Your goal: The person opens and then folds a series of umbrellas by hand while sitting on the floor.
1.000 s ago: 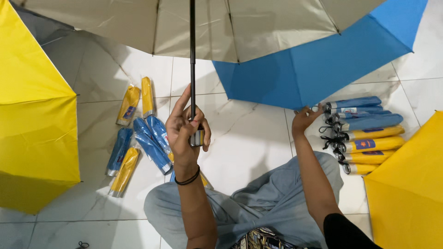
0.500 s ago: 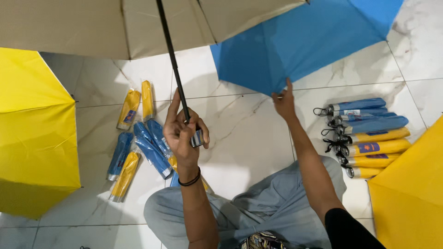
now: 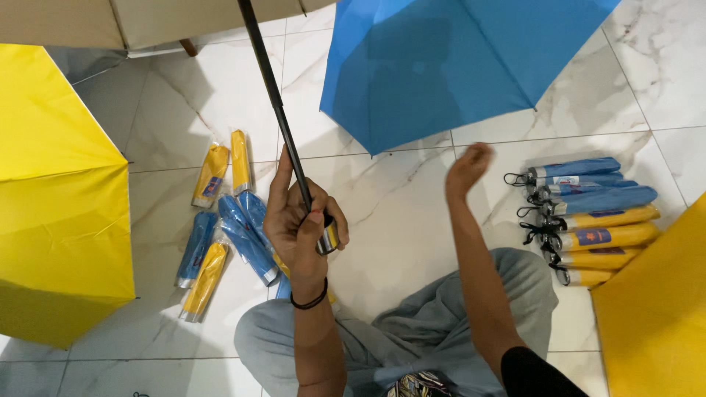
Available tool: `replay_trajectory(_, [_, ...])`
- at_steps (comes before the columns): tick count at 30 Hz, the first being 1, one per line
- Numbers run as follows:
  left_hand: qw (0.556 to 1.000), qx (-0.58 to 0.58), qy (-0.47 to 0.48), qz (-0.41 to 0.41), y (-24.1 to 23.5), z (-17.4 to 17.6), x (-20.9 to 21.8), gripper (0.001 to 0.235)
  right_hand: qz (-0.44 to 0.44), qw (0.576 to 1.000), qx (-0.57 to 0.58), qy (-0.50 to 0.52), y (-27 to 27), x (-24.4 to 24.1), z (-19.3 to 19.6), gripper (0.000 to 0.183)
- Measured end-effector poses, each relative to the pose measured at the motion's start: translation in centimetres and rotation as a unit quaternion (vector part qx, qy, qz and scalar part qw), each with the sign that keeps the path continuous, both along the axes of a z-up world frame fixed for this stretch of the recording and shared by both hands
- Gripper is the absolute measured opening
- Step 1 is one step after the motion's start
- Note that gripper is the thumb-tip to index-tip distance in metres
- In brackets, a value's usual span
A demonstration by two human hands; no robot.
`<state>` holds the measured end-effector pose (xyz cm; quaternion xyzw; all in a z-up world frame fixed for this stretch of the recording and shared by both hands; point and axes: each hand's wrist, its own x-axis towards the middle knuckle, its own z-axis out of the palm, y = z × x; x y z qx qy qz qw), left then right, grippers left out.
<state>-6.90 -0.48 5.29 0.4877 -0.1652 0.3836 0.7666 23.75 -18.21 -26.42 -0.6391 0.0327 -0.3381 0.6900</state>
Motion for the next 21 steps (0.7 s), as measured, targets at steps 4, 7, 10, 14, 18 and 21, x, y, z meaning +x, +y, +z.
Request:
replay_trajectory(4, [1.0,0.014,-0.004,-0.022,0.1,-1.2,1.1,0.066,-0.008,0.999,0.046,0.015,-7.3,3.0,7.2,0.063])
replay_trajectory(7, [1.0,0.0,-0.016,-0.009,-0.8,-2.1,2.5,0.066,0.104,0.994,-0.016,0.018,-5.4,2.5,13.1,0.065])
replay_trajectory(10, [1.0,-0.005,-0.006,0.015,-1.3,-2.3,3.2,0.065,0.095,0.992,-0.036,-0.071,-0.9,2.4,14.2,0.024])
replay_trajectory(14, [0.998,0.003,0.001,0.056,-0.5,-2.6,3.7,0.064,0.309,0.936,-0.143,-0.088,6.3,-0.3,14.4,0.021])
replay_trajectory(18, [0.997,-0.002,-0.003,0.081,1.3,-3.3,3.7,0.064,0.574,0.786,-0.229,0.024,9.8,-6.9,19.9,0.041])
replay_trajectory(21, [0.995,-0.004,-0.014,0.094,3.0,-3.2,3.3,0.064,0.527,0.847,-0.046,0.05,10.5,-3.9,15.4,0.03])
